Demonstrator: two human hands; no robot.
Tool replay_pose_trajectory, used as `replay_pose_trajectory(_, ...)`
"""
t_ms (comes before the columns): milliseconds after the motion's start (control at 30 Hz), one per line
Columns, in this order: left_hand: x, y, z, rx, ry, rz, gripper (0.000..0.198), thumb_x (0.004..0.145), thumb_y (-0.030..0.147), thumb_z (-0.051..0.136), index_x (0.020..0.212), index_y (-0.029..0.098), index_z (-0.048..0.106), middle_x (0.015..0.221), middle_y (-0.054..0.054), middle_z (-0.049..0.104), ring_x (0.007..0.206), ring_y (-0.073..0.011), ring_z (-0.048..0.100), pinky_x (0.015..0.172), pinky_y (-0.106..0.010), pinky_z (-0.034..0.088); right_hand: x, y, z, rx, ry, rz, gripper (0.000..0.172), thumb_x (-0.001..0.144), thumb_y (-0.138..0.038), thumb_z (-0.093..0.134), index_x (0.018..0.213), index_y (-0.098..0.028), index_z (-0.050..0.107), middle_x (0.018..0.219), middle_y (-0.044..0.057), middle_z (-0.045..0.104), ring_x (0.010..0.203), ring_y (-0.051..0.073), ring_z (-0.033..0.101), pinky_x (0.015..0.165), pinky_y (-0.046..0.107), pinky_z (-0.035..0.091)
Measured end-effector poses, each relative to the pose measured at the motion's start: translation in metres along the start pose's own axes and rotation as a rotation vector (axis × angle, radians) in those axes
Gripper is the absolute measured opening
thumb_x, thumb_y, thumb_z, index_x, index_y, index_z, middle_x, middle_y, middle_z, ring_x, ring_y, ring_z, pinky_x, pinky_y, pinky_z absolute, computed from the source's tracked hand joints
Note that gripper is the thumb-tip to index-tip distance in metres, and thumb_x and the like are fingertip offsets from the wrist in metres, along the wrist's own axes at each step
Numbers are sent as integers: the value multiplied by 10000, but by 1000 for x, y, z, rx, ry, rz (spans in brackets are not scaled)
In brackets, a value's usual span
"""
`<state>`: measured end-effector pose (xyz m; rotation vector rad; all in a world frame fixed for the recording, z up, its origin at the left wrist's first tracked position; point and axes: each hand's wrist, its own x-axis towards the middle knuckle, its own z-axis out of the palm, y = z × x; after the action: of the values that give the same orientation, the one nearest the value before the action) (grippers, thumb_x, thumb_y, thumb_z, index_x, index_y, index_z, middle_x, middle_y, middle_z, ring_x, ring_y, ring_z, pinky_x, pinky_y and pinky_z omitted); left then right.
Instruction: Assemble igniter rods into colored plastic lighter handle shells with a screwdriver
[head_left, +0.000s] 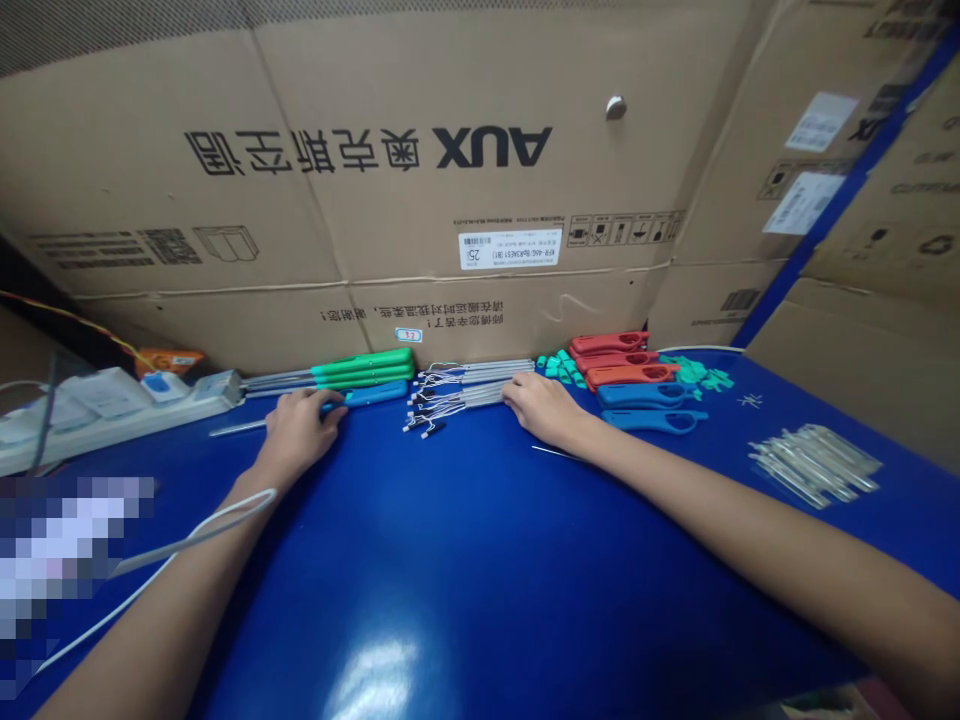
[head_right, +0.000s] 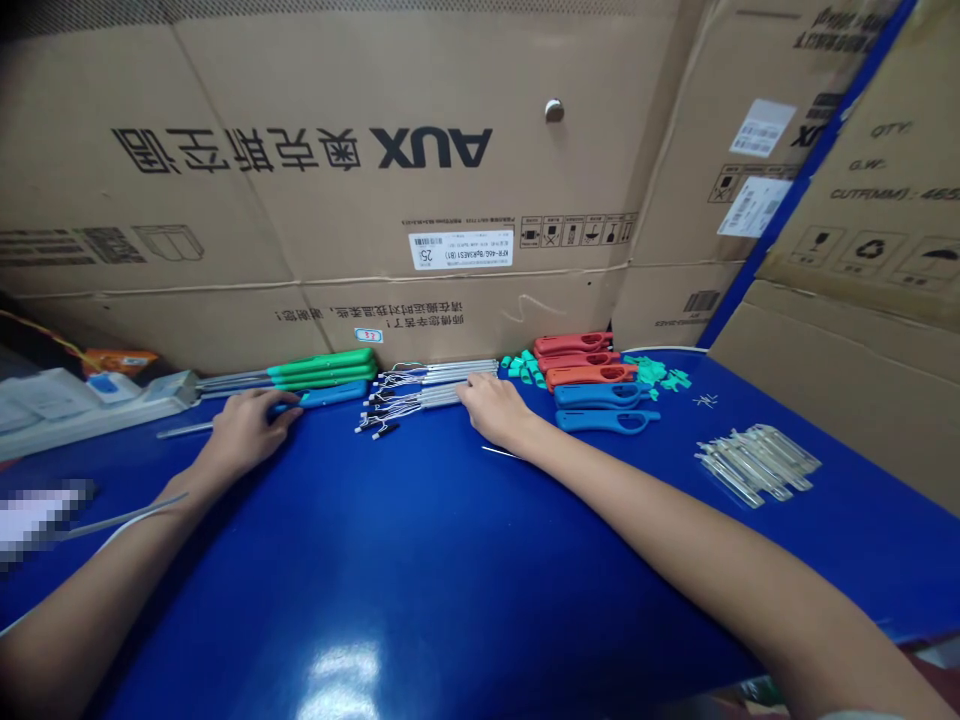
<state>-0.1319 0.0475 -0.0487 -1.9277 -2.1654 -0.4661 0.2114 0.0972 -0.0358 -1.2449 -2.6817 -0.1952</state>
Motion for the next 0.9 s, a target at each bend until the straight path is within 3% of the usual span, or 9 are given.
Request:
replay_pose_trajectory(333,-6,17,-18,71,84,0,279,892,276,380,1028,166,598,1091,-169,668,1026,-347,599,781,-420,456,-1,5,5,98,77,-73,236,945,-92,414,1069,-89,615,1010,150,586,947,219,546,772,311,439)
replay_pose_trajectory(533,-11,33,-34,49,201,-1,264,907,287,389,1018,175,601,1086,-160,665,1025,-343,581,779,-427,434,-13,1,-9,189,148,-151,271,989,-142,369,1156,-103,579,1075,131,560,996,185,548,886,310,448)
replay_pose_trajectory(633,-14,36,-36,24,258,8,249,914,291,396,1010,180,597,1070,-154,665,1020,-339,580,764,-422,427,-23,1,-14,193,100,-196,273,993,-166,386,1176,-131,585,1087,115,564,965,167,559,849,283,455)
replay_pose_trajectory(733,-14,38,-34,-23,297,76,212,919,290,415,979,194,593,1050,-132,671,1013,-320,582,788,-424,441,-26,3,-12,153,15,-191,240,961,-148,447,1089,-154,650,1039,109,589,895,178,573,767,287,457)
replay_pose_trajectory(900,-15,50,-29,-127,325,321,191,931,279,449,946,189,616,1099,-129,639,1045,-269,576,917,-430,463,-16,0,0,91,-19,-57,283,929,-90,427,1051,-93,682,972,175,606,902,243,586,730,332,456)
